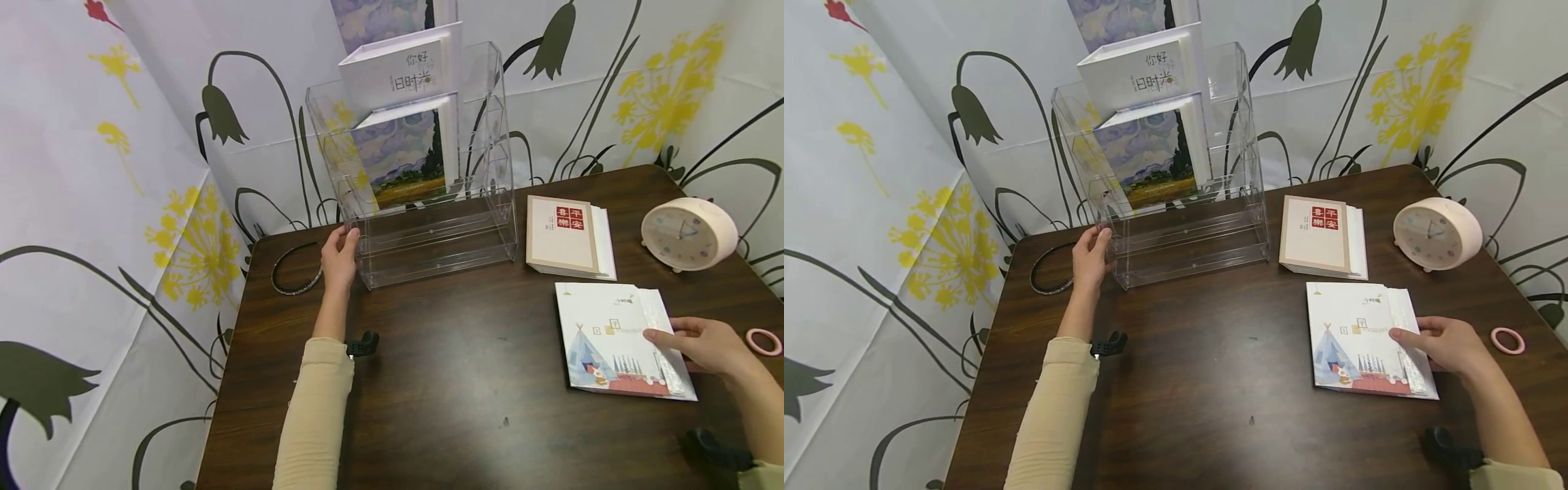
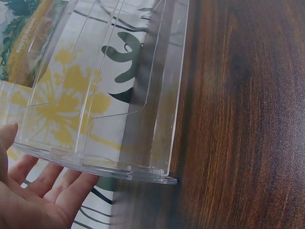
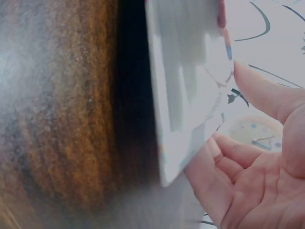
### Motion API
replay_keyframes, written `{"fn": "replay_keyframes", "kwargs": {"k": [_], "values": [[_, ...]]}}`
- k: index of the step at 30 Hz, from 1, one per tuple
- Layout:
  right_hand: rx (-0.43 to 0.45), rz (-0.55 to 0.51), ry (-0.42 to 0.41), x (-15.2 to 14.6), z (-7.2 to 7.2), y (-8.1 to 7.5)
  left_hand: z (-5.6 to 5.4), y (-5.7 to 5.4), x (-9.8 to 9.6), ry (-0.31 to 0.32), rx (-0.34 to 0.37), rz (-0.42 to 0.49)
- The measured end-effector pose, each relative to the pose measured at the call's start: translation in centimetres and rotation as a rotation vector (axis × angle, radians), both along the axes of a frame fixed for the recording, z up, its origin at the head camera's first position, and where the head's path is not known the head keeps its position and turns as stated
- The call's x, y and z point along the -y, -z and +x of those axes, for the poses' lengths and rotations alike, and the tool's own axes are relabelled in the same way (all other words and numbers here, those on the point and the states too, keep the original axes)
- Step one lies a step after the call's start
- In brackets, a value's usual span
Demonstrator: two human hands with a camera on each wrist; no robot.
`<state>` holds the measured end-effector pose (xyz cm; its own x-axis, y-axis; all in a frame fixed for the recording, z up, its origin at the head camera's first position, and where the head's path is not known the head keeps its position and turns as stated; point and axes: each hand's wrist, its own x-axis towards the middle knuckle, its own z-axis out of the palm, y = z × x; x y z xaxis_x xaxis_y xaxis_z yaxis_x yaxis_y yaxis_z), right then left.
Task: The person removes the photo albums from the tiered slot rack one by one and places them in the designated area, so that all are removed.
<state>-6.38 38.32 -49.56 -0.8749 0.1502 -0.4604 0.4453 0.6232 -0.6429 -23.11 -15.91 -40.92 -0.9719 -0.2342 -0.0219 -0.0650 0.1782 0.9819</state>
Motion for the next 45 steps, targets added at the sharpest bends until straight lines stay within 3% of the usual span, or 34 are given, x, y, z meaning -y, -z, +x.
{"fn": "replay_keyframes", "kwargs": {"k": [9,17,30,35,39,45], "values": [[0.037,0.124,-0.021,0.8,-0.1,-0.9,0.1,0.1,-0.1,0.006,-0.009,-0.006],[0.054,0.117,-0.019,1.0,-0.1,-1.1,0.2,0.0,-0.1,0.008,-0.012,-0.021],[0.033,0.12,-0.01,1.1,0.0,-1.1,-0.5,0.7,0.4,0.007,-0.014,-0.019],[0.023,0.141,-0.035,1.1,0.0,-1.4,-1.4,2.3,0.9,0.013,-0.021,0.005],[-0.039,0.202,-0.045,1.2,0.2,-2.0,-2.1,3.6,1.3,0.004,-0.022,-0.003],[-0.148,0.302,-0.023,2.1,0.2,-3.1,-2.2,3.9,1.0,-0.014,-0.051,-0.06]]}}
